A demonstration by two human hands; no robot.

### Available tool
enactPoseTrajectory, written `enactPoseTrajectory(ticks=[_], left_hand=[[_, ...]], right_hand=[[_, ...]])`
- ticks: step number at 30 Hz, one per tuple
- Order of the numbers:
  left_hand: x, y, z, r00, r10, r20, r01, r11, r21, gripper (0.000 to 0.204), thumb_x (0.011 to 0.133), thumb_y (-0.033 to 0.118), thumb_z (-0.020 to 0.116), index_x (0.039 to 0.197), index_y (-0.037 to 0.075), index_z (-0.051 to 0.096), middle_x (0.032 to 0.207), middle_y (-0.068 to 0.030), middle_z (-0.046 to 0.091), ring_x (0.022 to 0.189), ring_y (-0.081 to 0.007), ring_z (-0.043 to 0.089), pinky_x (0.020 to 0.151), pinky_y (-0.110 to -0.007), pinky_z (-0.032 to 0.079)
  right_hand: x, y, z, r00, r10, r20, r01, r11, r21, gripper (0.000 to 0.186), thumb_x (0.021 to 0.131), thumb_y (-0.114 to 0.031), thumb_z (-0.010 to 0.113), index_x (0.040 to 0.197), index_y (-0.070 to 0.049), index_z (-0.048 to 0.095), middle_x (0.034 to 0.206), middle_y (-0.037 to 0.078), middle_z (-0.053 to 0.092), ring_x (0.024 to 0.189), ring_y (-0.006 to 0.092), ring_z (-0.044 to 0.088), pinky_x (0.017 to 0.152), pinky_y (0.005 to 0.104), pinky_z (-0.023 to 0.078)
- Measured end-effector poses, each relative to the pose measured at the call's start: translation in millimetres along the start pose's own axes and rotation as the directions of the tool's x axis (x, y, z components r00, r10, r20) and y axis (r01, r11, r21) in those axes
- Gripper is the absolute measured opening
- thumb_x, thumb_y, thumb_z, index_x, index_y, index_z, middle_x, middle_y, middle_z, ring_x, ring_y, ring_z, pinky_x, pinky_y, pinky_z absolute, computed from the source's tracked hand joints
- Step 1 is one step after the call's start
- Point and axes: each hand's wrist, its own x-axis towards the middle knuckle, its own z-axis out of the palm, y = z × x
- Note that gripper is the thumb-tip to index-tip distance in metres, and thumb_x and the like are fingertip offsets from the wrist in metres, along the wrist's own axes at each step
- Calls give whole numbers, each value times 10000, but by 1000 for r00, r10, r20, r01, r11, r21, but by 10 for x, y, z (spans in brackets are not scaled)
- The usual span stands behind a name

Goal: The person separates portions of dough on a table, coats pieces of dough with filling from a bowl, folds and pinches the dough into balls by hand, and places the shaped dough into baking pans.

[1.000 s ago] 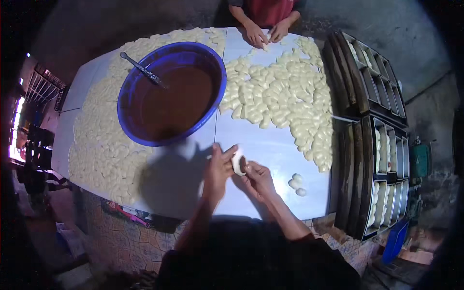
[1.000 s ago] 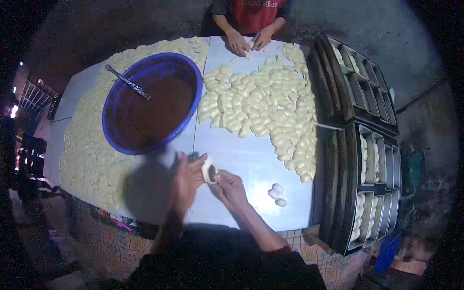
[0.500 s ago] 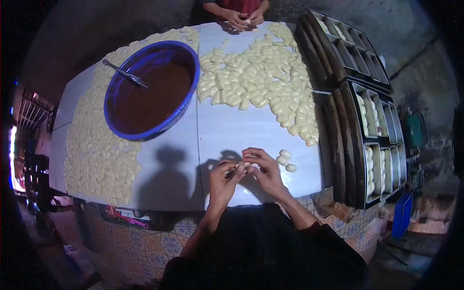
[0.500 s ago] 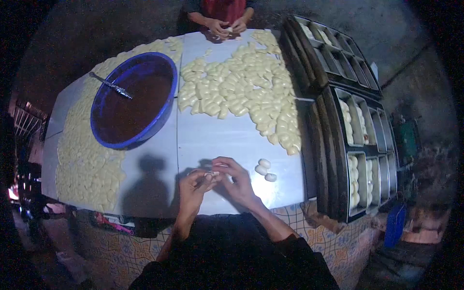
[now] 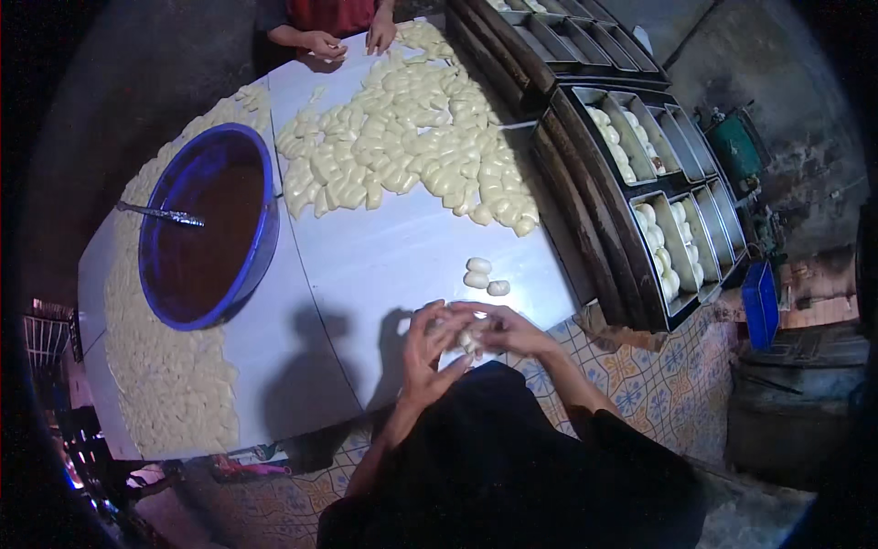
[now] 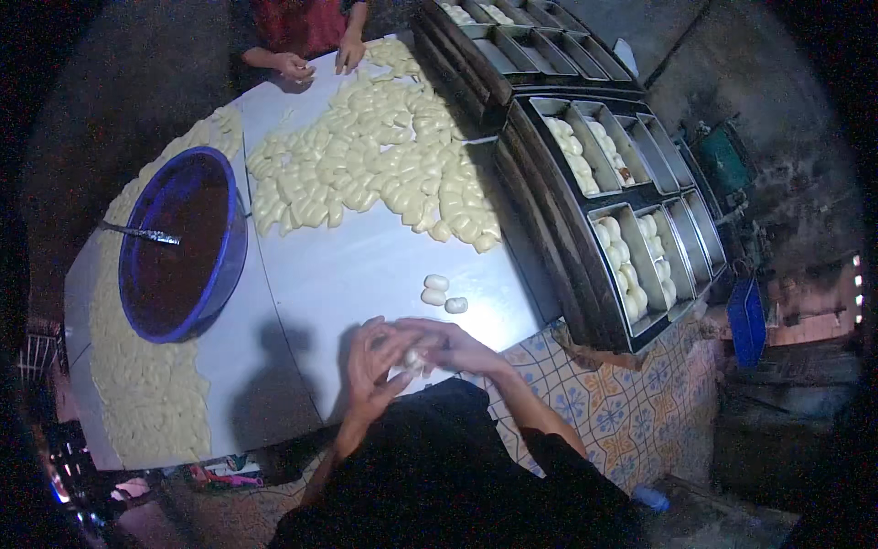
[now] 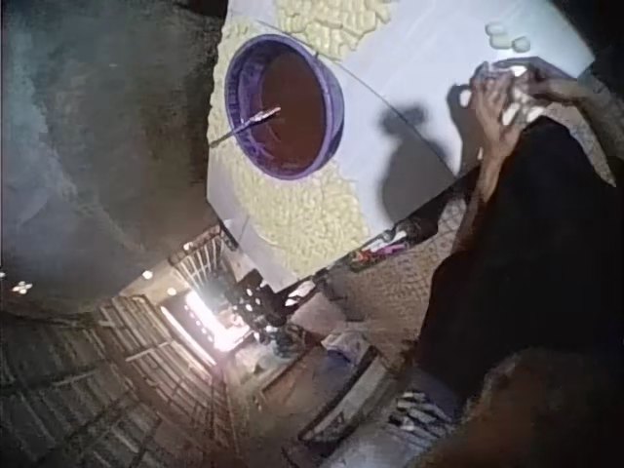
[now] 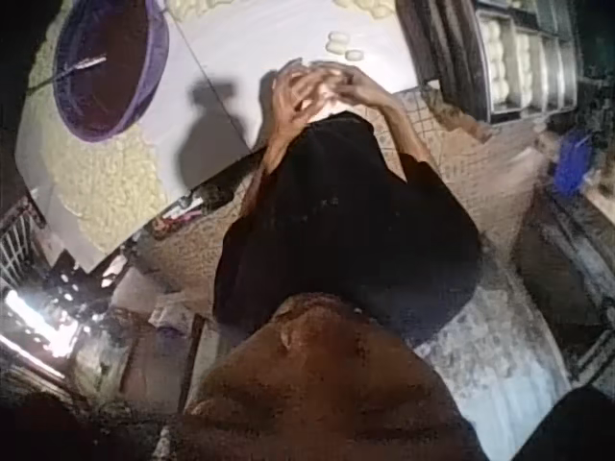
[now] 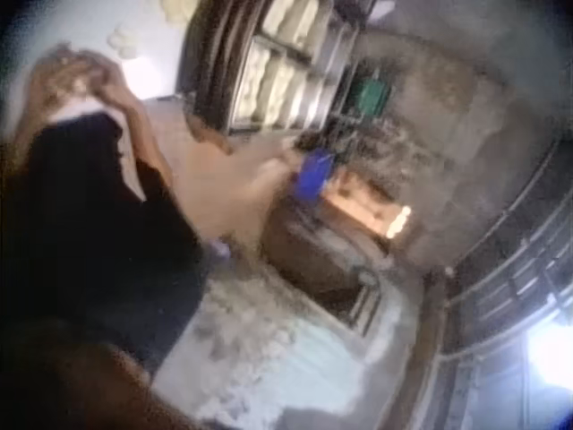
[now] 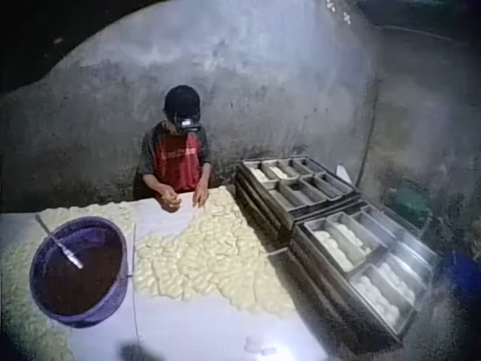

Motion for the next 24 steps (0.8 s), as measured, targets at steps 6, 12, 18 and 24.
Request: enactPoseTrajectory(ticks=[6,12,18,24], left_hand=[[161,29,-208,969,16,-248,-9,1000,29,556,882,156,559,1346,-51,335,1221,-213,493,1164,-341,519,1005,-447,410],[-12,-100,-577,906,73,-418,-70,997,25,374,873,95,547,1195,-83,481,1019,-201,595,961,-312,620,881,-427,505],[-184,-146,-747,842,29,-539,-68,996,-52,320,869,86,543,1142,-77,510,968,-172,614,918,-277,622,857,-420,520],[-183,-113,-812,858,46,-512,-80,996,-46,285,880,66,521,1134,-62,522,941,-163,624,904,-263,622,845,-411,520]], right_hand=[[304,650,-1033,775,-324,-543,82,903,-422,651,768,29,637,1381,8,419,1125,131,650,1011,157,607,862,267,495],[245,769,-952,634,-528,-566,47,756,-653,497,826,-14,588,1307,45,476,1119,194,638,1024,270,631,866,349,500],[272,507,-826,694,-472,-544,-30,736,-676,318,794,25,566,1106,12,624,1106,217,607,997,348,620,859,368,497],[223,653,-745,767,-490,-414,-38,609,-792,569,830,-102,627,1349,16,427,1244,269,506,1123,400,524,998,434,412]])
